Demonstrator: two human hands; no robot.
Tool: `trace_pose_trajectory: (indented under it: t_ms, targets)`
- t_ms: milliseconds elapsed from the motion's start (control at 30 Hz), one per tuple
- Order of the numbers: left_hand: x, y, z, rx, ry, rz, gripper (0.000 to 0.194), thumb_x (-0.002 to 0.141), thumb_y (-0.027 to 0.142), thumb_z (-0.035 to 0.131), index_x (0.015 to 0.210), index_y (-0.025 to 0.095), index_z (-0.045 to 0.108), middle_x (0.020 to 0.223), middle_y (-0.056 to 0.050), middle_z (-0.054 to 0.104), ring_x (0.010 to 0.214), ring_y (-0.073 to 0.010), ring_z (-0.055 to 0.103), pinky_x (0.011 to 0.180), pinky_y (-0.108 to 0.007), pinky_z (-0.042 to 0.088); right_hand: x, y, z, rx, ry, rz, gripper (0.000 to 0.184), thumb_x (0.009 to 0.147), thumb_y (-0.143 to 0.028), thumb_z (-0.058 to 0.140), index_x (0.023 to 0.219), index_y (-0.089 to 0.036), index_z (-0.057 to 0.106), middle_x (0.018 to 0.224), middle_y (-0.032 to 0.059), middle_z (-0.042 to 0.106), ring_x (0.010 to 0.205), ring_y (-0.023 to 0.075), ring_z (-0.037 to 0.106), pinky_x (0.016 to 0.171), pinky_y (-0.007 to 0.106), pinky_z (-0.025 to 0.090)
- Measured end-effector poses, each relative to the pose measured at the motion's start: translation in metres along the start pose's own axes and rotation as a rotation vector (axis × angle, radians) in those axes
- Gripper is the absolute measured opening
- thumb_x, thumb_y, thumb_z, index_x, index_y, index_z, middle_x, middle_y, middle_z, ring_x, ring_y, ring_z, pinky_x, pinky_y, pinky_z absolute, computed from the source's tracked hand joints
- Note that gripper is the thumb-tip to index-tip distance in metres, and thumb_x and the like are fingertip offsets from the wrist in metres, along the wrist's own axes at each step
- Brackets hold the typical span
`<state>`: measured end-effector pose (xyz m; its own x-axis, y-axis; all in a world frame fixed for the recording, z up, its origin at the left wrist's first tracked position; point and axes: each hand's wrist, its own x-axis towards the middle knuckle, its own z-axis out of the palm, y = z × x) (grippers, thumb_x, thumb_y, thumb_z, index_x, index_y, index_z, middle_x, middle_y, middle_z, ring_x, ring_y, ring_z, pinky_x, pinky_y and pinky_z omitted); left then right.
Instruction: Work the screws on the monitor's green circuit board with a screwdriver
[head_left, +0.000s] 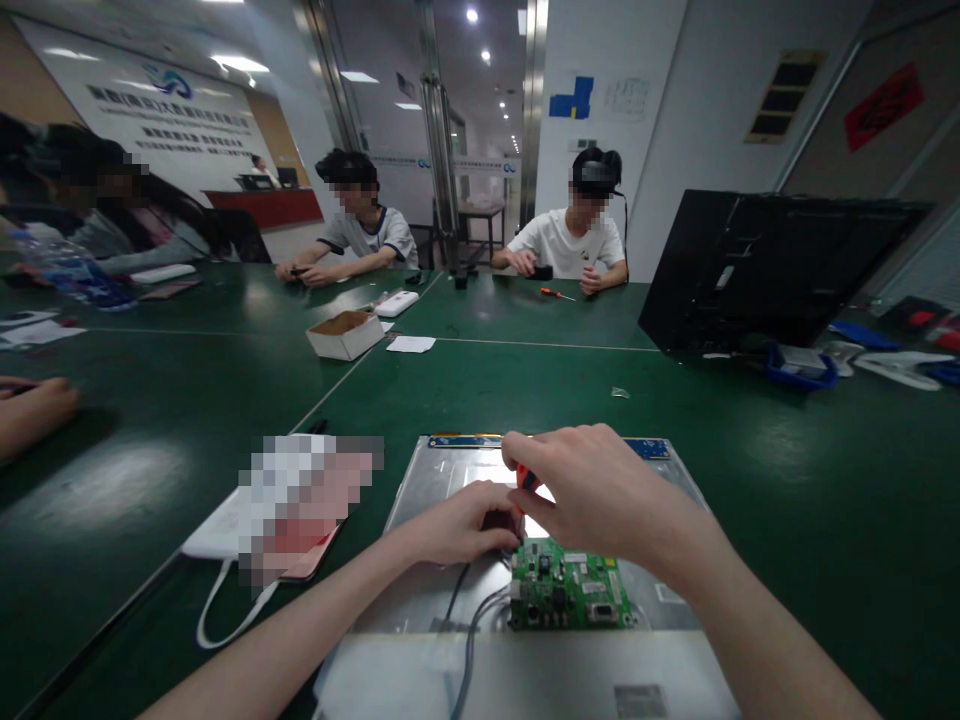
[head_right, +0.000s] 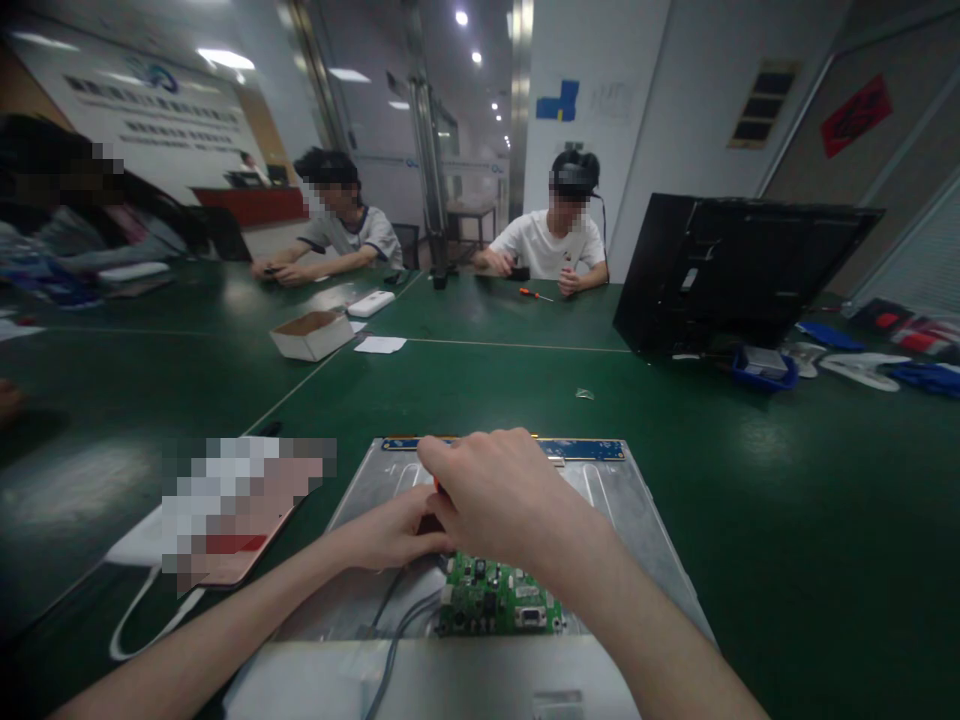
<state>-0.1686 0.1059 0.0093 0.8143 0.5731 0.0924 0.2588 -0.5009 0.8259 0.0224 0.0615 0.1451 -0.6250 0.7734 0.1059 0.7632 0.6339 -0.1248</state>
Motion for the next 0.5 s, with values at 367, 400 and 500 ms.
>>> trace_pose_trajectory:
  t_ms: [367, 400, 500]
  targets:
    - [0.0003, 0.0059, -0.0022, 0.052, 0.016, 0.011, 0.003, 0.079, 0.014, 0.067, 0.077, 0.016, 0.066, 0.081, -0.002, 0.069, 0.075, -0.0183, 0.062, 0.071, -0.026, 0.049, 0.0018, 0.0004, 0.0011, -0.041, 0.011, 0.026, 0.02, 0.092, -0.04, 0.061, 0.085, -0.021, 0.061, 0.075, 0.002, 0.071, 0.062, 0.0155, 0.061, 0.05, 0.028, 0.018]
    - [0.0001, 0.0054, -0.0019, 0.052, 0.014, 0.005, 0.002, 0.079, 0.015, 0.066, 0.078, 0.016, 0.066, 0.081, -0.002, 0.069, 0.075, -0.0182, 0.062, 0.07, -0.026, 0.049, 0.002, 0.0003, 0.0007, -0.042, 0.007, 0.025, 0.019, 0.092, -0.039, 0.06, 0.085, -0.021, 0.06, 0.075, 0.0021, 0.071, 0.062, 0.0154, 0.061, 0.05, 0.028, 0.018]
    - [-0.0003, 0.0025, -0.0005, 0.052, 0.008, -0.017, 0.003, 0.08, 0.016, 0.066, 0.078, 0.016, 0.065, 0.077, -0.001, 0.068, 0.071, -0.0172, 0.061, 0.065, -0.024, 0.048, 0.0009, -0.0008, -0.0008, -0.01, 0.005, 0.007, 0.008, 0.09, -0.028, 0.06, 0.09, -0.02, 0.058, 0.08, 0.0016, 0.071, 0.063, 0.0145, 0.06, 0.05, 0.028, 0.02]
